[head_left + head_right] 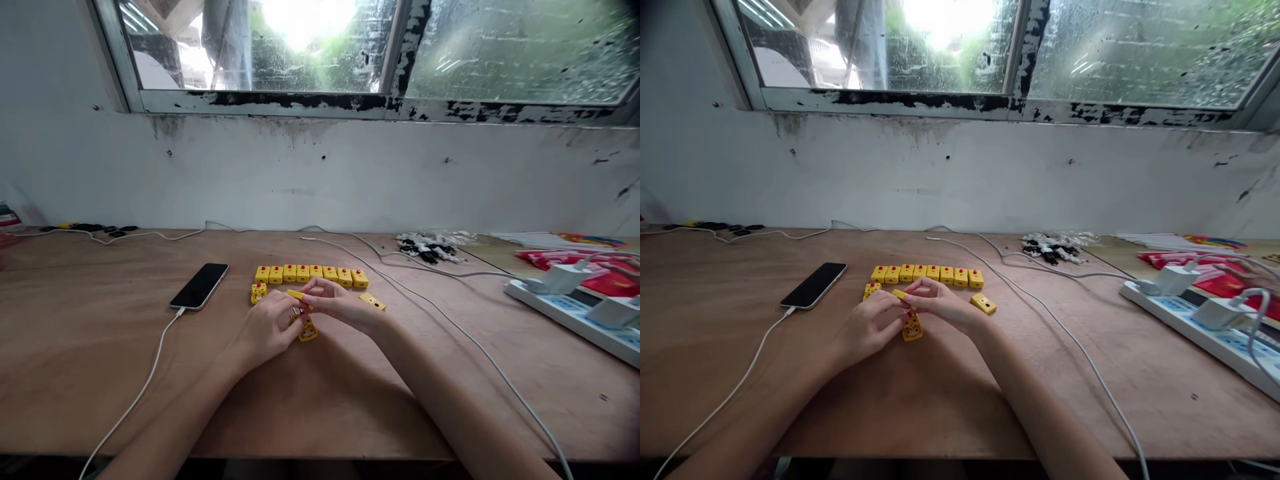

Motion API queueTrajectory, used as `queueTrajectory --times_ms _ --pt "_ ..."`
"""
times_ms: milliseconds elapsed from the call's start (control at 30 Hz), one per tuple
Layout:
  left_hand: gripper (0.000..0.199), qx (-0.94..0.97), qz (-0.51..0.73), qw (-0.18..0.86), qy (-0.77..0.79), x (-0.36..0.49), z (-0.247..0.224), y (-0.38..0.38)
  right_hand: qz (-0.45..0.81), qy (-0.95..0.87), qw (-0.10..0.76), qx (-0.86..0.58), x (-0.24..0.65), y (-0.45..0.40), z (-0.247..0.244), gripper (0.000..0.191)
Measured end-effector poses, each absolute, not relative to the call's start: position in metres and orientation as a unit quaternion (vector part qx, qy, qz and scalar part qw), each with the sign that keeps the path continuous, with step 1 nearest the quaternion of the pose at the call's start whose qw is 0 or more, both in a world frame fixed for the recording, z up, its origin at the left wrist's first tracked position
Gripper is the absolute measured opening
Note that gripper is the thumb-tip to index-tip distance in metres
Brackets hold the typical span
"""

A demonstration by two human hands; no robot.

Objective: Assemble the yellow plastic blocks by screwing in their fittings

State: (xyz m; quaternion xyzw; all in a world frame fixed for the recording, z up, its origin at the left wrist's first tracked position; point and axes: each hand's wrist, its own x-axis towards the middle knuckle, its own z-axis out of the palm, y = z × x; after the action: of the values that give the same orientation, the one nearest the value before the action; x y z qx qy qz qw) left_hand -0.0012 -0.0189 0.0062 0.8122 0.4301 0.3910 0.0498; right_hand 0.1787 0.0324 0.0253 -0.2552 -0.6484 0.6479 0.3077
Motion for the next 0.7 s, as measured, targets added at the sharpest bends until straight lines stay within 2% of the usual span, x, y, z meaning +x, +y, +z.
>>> queueTrajectory --times_ms 133,233,300,467,700 --pt "0.015 0.801 0.353 0.057 0.48 -0.007 0.012 -0.019 0.585 -0.69 0.292 -0.31 0.185 0.032 0.032 0.035" --pt "0.04 0.811 0.275 0.066 0.512 -0.011 0.013 -0.019 0.481 -0.762 0.266 -0.344 0.189 0.032 0.033 0.045" --pt "0.05 0.82 0.23 0.078 0.518 -0.011 0.012 -0.02 0.417 -0.803 0.238 -0.352 0.19 0.031 0.031 0.046" --pt "0.039 0.812 0.205 0.116 0.534 -0.009 0.01 -0.019 0.4 -0.837 0.188 -0.322 0.183 0.024 0.028 0.047" --pt "0.041 0.792 0.226 0.161 0.544 -0.01 0.006 -0.017 0.364 -0.833 0.177 -0.377 0.177 0.017 0.032 0.047"
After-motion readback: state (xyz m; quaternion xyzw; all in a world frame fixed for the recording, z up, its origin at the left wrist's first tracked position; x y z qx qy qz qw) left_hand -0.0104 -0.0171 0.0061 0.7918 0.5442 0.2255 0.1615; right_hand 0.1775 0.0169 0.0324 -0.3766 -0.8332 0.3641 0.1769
